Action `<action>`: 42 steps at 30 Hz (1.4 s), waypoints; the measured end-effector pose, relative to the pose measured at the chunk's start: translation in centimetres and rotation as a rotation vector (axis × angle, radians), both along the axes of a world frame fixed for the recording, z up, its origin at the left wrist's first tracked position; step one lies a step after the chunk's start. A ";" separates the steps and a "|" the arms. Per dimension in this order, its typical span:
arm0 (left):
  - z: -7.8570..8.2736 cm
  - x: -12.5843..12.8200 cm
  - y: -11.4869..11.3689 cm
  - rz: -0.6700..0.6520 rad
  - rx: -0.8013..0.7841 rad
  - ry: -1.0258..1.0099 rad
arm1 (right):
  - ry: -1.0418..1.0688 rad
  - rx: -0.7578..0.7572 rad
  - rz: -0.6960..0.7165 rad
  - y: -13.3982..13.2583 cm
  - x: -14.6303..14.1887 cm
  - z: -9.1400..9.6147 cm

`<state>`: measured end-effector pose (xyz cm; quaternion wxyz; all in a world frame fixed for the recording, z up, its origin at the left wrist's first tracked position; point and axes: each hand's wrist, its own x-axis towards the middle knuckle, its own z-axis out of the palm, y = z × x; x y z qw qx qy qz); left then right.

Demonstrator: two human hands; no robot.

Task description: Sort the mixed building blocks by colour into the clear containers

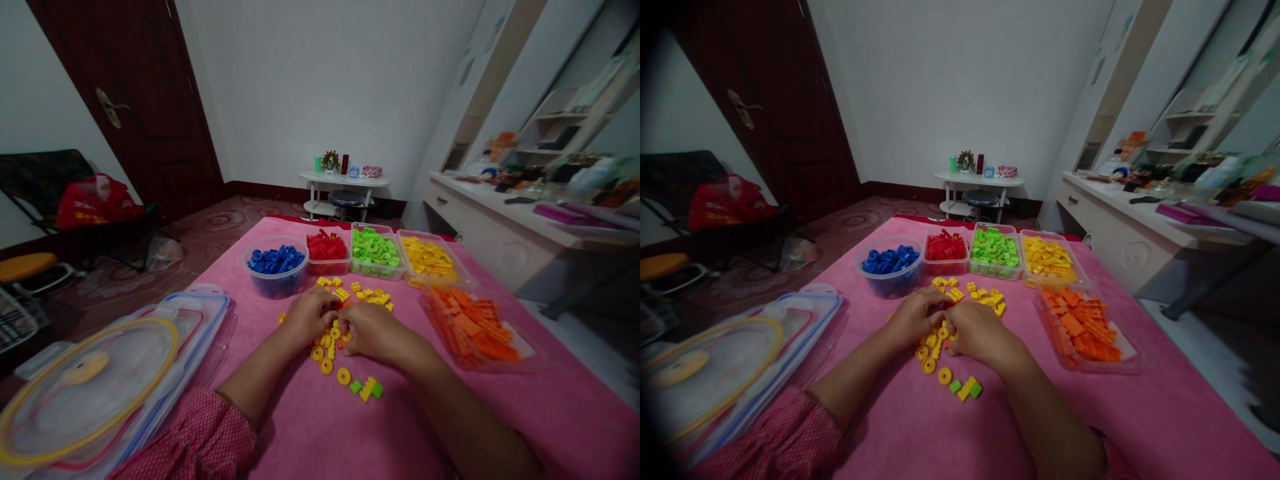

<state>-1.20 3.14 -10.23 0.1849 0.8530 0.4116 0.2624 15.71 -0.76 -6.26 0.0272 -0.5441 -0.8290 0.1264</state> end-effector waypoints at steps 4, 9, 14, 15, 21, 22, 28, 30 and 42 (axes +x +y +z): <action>0.8 -0.4 0.3 0.084 0.003 -0.024 | -0.011 0.002 -0.003 0.0 -0.2 0.5; 1.2 -0.5 0.6 0.170 -0.037 -0.067 | 0.072 0.151 -0.149 0.8 -0.7 0.5; 0.9 -0.1 0.4 0.219 0.006 -0.169 | -0.080 0.194 -0.313 0.9 -2.2 -0.9; 0.8 0.0 0.4 0.220 -0.009 -0.199 | -0.110 0.198 -0.329 0.8 -2.4 -1.1; 0.3 0.5 0.1 0.168 -0.033 -0.253 | -0.119 0.257 -0.362 1.0 -1.7 -1.1; 0.2 0.6 0.1 0.171 -0.020 -0.254 | -0.088 0.254 -0.362 1.1 -1.3 -1.0; -1.2 0.4 0.1 0.272 0.013 -0.321 | 0.092 0.070 -0.308 2.4 1.0 0.2; -1.7 0.3 0.3 0.296 -0.014 -0.333 | 0.140 0.081 -0.290 3.3 1.2 0.4; -1.7 0.1 0.3 0.258 -0.028 -0.270 | 0.586 0.530 -0.327 9.1 -0.7 4.5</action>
